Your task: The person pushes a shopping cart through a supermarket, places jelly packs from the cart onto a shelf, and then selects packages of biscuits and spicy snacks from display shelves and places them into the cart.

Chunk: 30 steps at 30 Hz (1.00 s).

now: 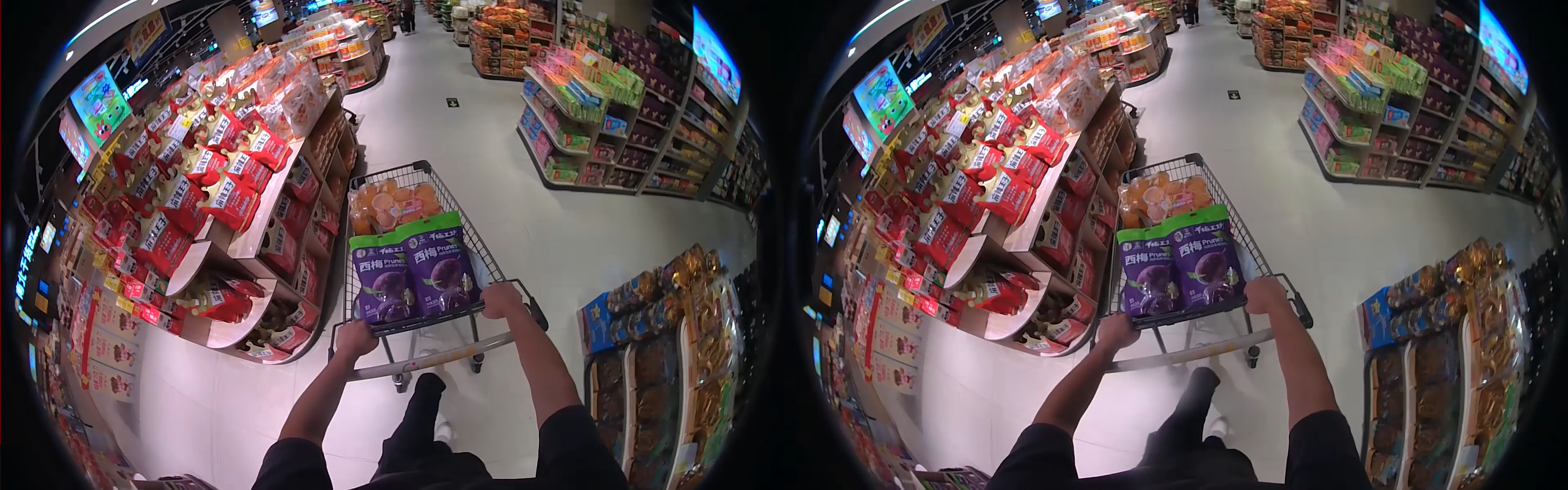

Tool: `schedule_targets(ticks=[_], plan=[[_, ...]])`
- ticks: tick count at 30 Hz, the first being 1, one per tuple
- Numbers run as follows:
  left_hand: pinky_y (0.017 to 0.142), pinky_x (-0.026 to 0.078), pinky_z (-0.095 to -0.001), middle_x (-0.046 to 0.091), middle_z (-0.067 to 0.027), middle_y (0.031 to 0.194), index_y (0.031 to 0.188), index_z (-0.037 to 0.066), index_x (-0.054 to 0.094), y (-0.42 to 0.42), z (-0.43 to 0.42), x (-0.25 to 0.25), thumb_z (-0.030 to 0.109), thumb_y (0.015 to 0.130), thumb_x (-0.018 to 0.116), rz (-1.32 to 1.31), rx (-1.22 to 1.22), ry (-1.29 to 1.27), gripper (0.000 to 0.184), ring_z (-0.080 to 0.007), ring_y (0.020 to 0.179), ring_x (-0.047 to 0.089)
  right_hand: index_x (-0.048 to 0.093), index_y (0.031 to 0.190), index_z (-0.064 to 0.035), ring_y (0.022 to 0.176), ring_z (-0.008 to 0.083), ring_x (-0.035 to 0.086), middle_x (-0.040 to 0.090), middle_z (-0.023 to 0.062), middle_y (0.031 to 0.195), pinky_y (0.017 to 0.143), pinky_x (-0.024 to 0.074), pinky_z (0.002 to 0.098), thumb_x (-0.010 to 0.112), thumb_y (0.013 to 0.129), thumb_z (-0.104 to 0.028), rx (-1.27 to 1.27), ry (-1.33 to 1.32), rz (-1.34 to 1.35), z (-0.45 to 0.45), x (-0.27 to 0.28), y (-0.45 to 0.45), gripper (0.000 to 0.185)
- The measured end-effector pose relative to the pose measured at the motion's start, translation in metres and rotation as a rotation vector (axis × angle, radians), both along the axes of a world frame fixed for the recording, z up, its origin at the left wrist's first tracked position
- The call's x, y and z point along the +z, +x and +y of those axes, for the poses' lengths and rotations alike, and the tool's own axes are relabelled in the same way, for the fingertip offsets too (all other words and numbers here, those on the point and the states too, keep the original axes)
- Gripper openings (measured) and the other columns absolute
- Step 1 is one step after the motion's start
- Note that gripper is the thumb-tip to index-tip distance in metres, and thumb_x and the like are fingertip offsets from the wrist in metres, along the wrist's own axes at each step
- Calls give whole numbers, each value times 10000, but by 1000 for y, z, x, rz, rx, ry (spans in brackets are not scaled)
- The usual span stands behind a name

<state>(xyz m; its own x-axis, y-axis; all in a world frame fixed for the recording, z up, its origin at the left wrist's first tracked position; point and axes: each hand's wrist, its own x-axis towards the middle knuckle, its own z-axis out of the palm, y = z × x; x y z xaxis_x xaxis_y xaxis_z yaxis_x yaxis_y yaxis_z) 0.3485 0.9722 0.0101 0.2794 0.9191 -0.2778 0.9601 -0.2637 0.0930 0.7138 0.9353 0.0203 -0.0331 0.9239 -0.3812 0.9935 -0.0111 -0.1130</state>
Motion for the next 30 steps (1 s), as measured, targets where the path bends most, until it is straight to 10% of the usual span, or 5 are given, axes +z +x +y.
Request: schedule_targets(ticks=[16,22,30], plan=[[718,545,-422,669,-179,865,881,13,633,46,219,-13,155,661,589,-161,-8,-4,266,-343,832,661,687,1026,-208,941,306,631,674,110,966,838,505,408,631,670,-295,-5,9,12,200,-21,58,371],[720,549,-423,673,-192,848,839,15,668,62,294,-14,155,632,582,-192,-48,25,264,-340,814,666,628,1111,-209,929,310,636,668,147,938,814,507,429,657,694,-575,104,32,81,265,-2,74,556],[718,521,-466,655,-182,819,842,45,642,95,398,-14,156,657,576,-224,-101,6,225,-372,804,636,659,879,-109,908,336,596,631,150,915,785,469,456,425,888,-521,14,196,350,376,-23,115,474]])
